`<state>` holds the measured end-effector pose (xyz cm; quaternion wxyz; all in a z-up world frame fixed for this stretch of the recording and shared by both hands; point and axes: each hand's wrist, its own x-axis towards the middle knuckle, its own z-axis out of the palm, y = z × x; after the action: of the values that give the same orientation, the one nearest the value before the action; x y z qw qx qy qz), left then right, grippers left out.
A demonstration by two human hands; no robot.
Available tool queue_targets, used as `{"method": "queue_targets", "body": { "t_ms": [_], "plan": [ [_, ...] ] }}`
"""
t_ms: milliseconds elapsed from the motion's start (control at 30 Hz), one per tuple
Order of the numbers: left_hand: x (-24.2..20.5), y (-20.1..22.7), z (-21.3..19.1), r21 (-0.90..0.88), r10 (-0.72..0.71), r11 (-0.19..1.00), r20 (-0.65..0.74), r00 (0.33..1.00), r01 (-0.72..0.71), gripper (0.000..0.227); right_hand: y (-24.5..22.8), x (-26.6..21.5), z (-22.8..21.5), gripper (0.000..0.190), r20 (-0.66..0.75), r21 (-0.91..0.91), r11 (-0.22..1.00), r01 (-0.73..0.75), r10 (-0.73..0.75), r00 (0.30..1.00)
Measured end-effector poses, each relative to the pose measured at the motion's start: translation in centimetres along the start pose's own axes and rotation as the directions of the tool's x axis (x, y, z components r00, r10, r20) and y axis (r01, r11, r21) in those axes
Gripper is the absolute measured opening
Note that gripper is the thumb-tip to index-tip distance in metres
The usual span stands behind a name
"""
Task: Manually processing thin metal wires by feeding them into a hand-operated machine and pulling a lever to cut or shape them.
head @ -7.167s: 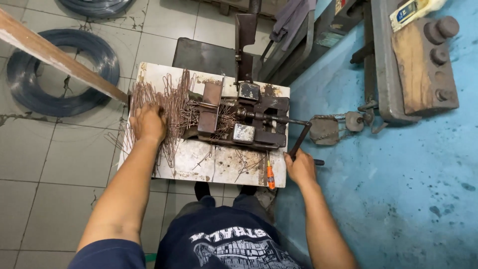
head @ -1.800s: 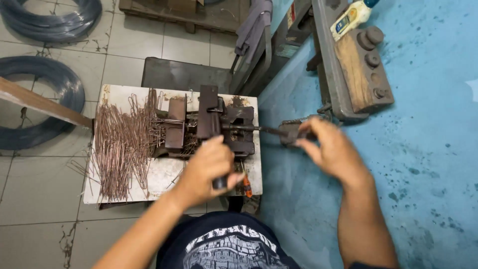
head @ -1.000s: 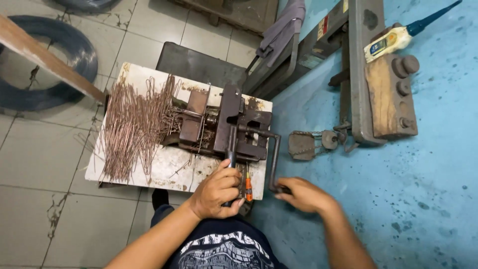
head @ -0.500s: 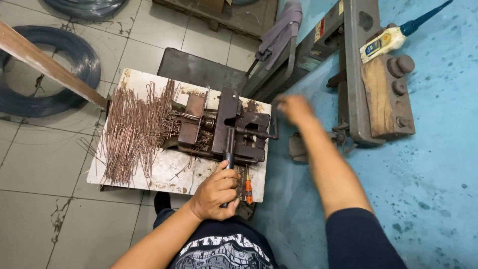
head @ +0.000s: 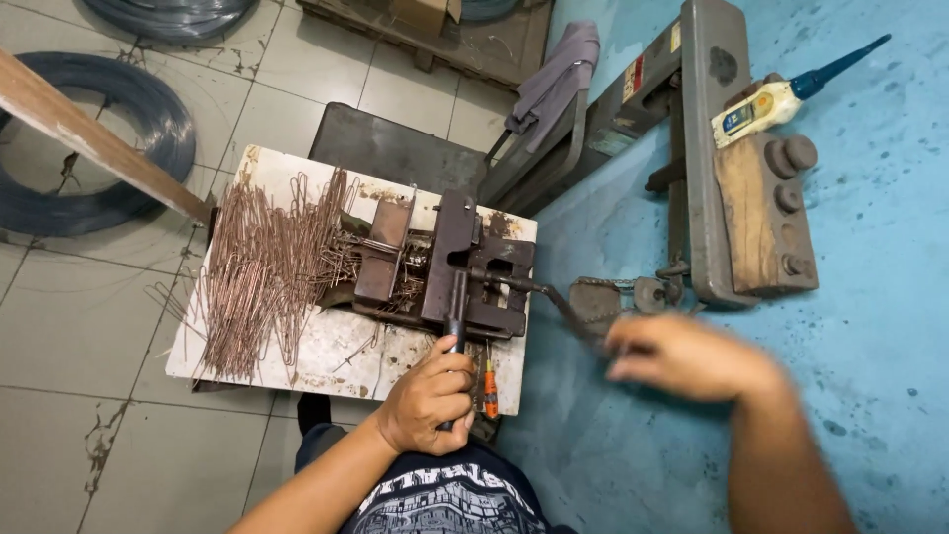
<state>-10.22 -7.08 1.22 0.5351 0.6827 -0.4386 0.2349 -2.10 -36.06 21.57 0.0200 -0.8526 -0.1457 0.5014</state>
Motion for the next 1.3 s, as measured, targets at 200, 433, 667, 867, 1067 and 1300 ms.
{"method": "queue_targets", "body": {
  "t_ms": [200, 433, 667, 867, 1067, 1300],
  "plan": [
    [-0.5, -0.3, 0.3, -0.004, 0.006, 1.0, -0.003, 1.0, -0.006, 0.022, 3.6, 8.3, -9.3, 0.03, -0.606, -0.024, 0.997, -0.074, 0.045, 0.794],
    [-0.4, -0.3, 0.2, 0.026, 0.011, 1.0, -0.001, 1.0, -0.011, 0.021, 8.1, 28.7, 6.1, 0.021, -0.039, -0.192, 0.957, -0.219, 0.215, 0.976],
    [-0.3, 0.0, 0.4, 0.04, 0.011, 0.999, -0.015, 1.0, -0.011, 0.016, 1.0, 6.5, 7.2, 0.047, 0.148, -0.063, 0.978, 0.197, -0.187, 0.971],
    [-0.3, -0.2, 0.2, 0.029, 0.013, 0.999, 0.0, 1.0, -0.013, 0.018, 1.4, 0.0, -7.6, 0.031, -0.351, 0.079, 0.995, -0.065, 0.089, 0.932],
    [0.0, 0.1, 0.1, 0.028, -0.002, 1.0, -0.001, 1.0, 0.002, 0.018, 1.3, 14.3, -8.9, 0.041, -0.455, 0.312, 0.93, -0.194, 0.325, 0.829],
    [-0.5, -0.4, 0.5, 0.032, 0.014, 0.999, -0.029, 0.999, -0.013, 0.022, 8.9, 26.7, 10.5, 0.058, 0.05, -0.206, 0.967, -0.148, 0.161, 0.986]
  ]
}}
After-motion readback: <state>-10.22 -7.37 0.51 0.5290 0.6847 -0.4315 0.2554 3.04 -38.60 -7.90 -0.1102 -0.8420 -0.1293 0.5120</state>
